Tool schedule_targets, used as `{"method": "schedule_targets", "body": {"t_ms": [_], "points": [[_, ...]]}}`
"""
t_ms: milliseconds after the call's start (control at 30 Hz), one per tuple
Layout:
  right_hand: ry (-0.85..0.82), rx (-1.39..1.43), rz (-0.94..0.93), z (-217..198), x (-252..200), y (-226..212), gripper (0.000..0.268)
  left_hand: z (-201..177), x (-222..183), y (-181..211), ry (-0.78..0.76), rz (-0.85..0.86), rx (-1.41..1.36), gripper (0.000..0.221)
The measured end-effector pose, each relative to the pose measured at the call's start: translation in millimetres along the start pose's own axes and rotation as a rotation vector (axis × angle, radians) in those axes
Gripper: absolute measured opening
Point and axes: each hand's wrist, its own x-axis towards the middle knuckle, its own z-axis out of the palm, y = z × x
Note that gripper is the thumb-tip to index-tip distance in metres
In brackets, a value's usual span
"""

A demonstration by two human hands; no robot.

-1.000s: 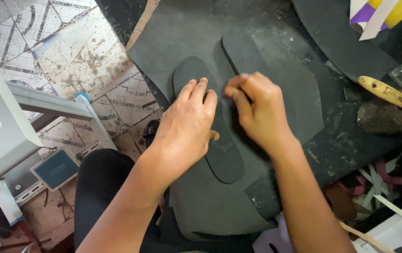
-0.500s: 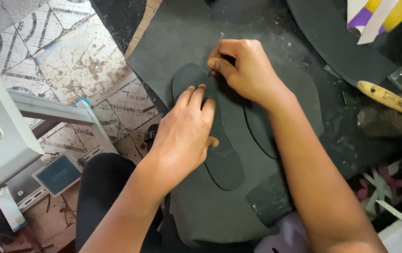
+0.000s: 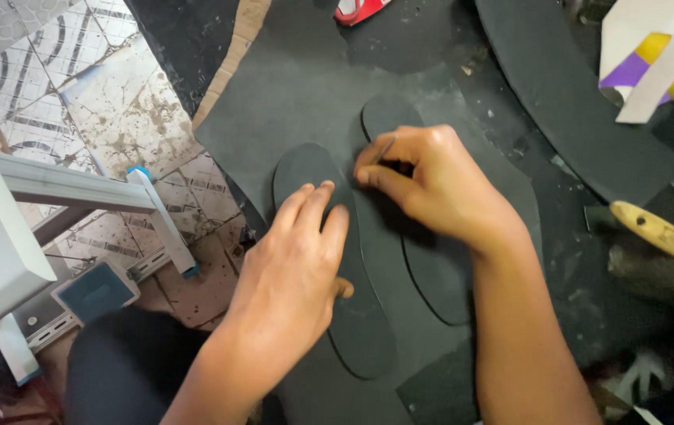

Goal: The recorder is tracing the outline of a shoe insole onto a piece of material using a thin metal tool.

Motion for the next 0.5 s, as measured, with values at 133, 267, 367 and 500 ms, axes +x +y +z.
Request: {"method": "schedule_targets", "body": {"t_ms": [133,267,367,500], "points": [[-0.01,0.006,0.038,2,1,-4,0.011,-1,4,2,-0.031,-0.034,0.005,0.067],[0.012,0.017,0.124,6,3,-5,0.01,-1,4,2,-0.073,-0.058,0.001,0.071],[0.045,0.03,0.122,11,7,-3,0.009,-2,4,2,-0.065,-0.059,-0.019,0.075],[0.088,-0.044,0.091,19,17,-3,0.008,-3,3,2,-0.061,-0.052,-0.028,0.069]]}}
